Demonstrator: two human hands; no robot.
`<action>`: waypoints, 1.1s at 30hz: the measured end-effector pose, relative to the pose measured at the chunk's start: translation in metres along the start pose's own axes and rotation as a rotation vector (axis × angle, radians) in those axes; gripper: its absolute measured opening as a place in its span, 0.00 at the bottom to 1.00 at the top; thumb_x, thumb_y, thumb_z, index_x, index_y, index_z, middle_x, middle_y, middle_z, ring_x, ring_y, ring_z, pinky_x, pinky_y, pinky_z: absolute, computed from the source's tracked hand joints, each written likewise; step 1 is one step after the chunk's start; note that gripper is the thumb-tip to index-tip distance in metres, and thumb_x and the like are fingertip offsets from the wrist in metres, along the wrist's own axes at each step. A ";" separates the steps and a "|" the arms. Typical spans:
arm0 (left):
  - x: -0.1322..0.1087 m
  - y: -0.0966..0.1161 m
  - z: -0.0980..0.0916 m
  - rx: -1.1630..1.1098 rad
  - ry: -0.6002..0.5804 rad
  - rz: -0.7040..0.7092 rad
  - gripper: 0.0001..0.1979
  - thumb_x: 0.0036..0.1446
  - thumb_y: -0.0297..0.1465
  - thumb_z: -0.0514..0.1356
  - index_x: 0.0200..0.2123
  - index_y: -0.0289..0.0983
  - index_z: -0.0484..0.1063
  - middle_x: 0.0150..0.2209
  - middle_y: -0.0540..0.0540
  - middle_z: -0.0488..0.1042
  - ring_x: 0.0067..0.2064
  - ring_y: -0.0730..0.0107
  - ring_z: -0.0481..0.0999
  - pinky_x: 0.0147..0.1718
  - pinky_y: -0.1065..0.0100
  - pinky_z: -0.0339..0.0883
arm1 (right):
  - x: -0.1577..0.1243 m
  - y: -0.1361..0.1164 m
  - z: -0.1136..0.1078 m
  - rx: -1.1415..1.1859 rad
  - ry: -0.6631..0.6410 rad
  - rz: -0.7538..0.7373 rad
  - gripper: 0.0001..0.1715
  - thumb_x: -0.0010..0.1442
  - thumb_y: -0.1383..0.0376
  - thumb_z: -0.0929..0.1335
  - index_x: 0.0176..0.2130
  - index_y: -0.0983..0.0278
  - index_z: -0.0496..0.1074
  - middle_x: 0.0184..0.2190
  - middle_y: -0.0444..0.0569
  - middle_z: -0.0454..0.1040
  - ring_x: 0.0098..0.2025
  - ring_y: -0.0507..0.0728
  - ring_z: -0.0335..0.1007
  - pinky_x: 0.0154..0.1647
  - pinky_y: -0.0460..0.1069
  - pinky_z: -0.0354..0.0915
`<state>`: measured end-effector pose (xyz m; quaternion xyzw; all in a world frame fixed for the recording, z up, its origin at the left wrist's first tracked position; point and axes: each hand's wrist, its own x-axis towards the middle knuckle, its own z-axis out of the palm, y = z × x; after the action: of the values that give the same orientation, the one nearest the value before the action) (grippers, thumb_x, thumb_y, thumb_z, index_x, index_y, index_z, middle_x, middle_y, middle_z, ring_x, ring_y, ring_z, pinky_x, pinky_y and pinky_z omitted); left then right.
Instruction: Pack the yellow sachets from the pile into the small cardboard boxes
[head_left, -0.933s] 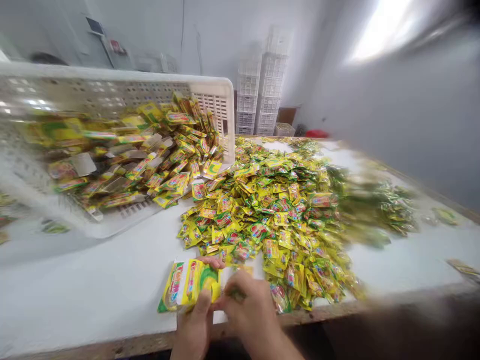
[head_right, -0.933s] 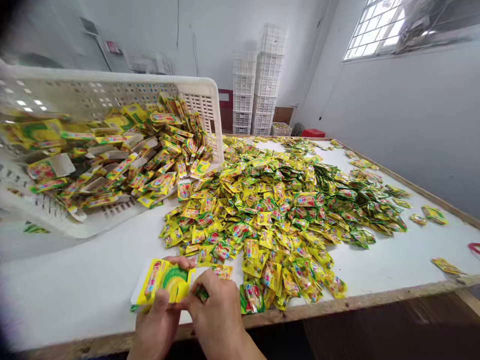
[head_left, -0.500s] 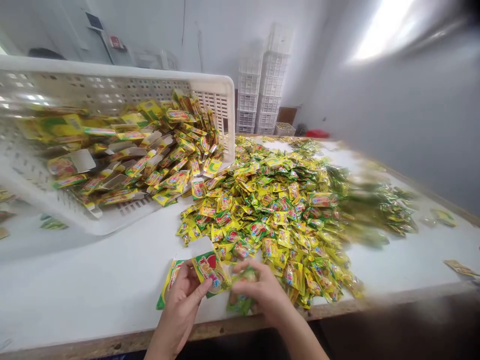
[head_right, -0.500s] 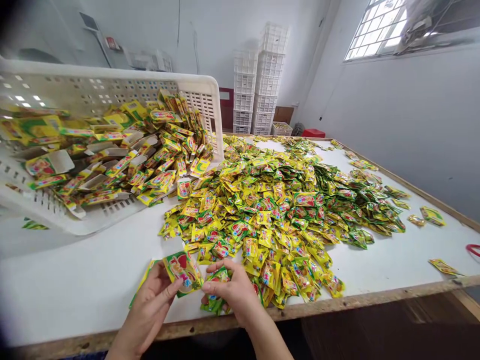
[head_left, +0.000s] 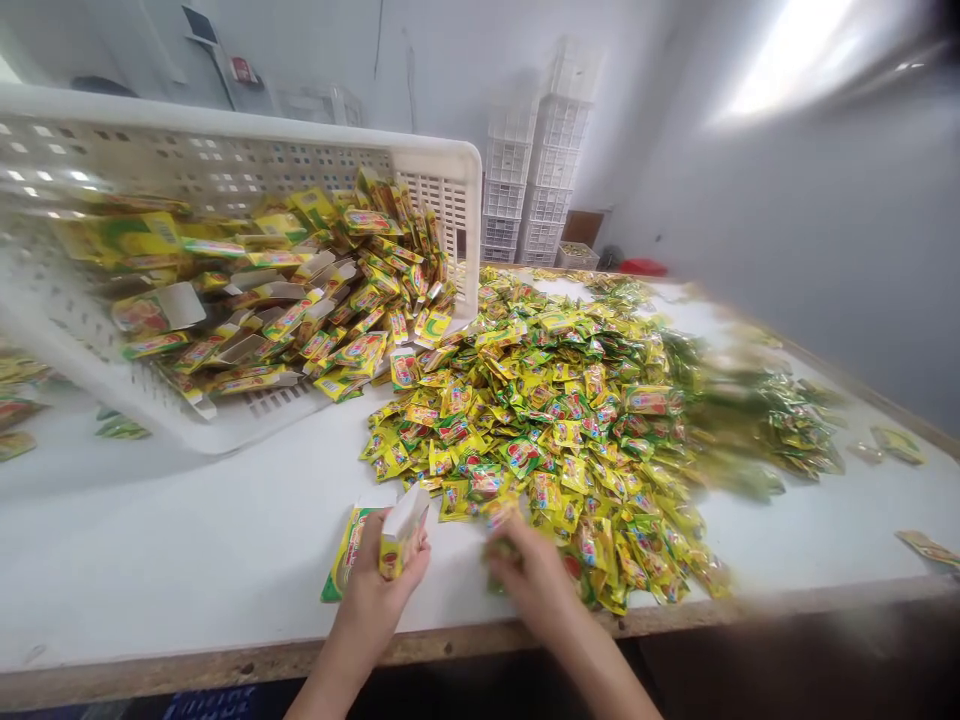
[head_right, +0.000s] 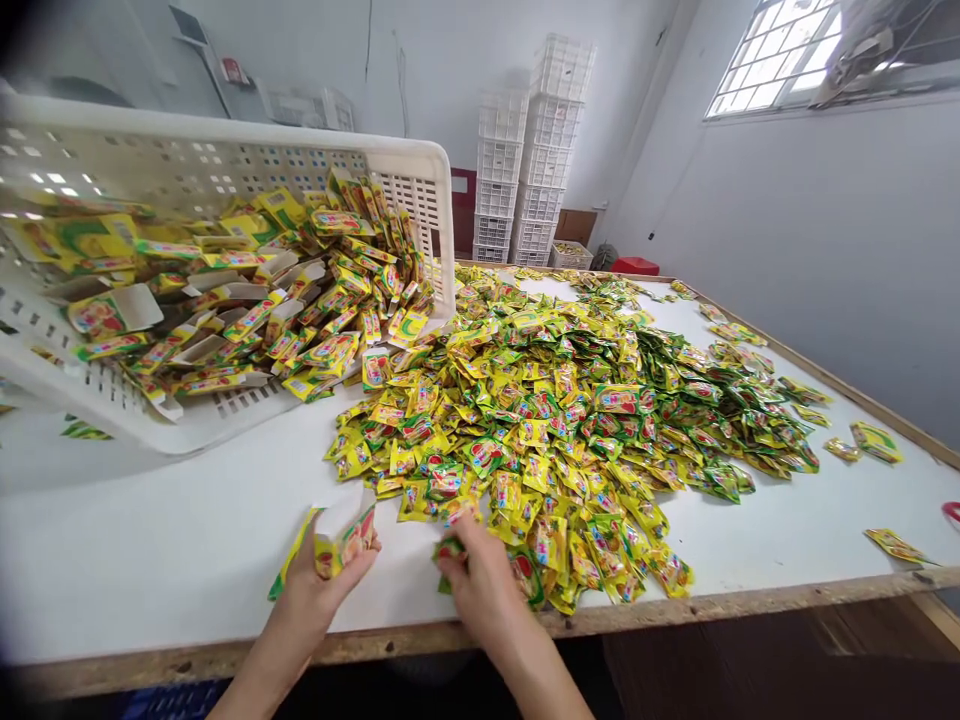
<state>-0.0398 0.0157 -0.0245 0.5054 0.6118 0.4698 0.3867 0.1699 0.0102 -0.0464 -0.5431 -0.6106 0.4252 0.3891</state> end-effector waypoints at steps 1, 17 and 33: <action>-0.001 -0.002 0.001 0.058 -0.005 0.042 0.28 0.49 0.42 0.66 0.52 0.41 0.68 0.39 0.46 0.78 0.39 0.59 0.78 0.40 0.61 0.72 | 0.003 0.001 -0.008 -0.007 0.047 -0.009 0.08 0.54 0.72 0.67 0.35 0.61 0.72 0.32 0.45 0.71 0.34 0.55 0.69 0.35 0.47 0.64; -0.014 0.016 0.040 -0.408 -0.326 -0.340 0.24 0.48 0.40 0.67 0.48 0.36 0.74 0.42 0.42 0.79 0.45 0.54 0.77 0.45 0.59 0.71 | 0.032 -0.072 0.007 0.490 0.420 -0.029 0.11 0.60 0.58 0.69 0.41 0.62 0.69 0.31 0.43 0.71 0.31 0.52 0.66 0.32 0.45 0.65; -0.005 0.021 0.030 -0.490 -0.478 -0.298 0.23 0.47 0.38 0.70 0.47 0.37 0.75 0.38 0.43 0.80 0.43 0.54 0.76 0.44 0.59 0.68 | 0.046 -0.052 0.013 -0.168 0.092 -0.391 0.06 0.60 0.68 0.69 0.40 0.60 0.73 0.34 0.46 0.73 0.40 0.57 0.65 0.42 0.50 0.61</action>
<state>-0.0046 0.0170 -0.0124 0.3985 0.4407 0.4096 0.6922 0.1355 0.0523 -0.0008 -0.4634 -0.7193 0.2642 0.4451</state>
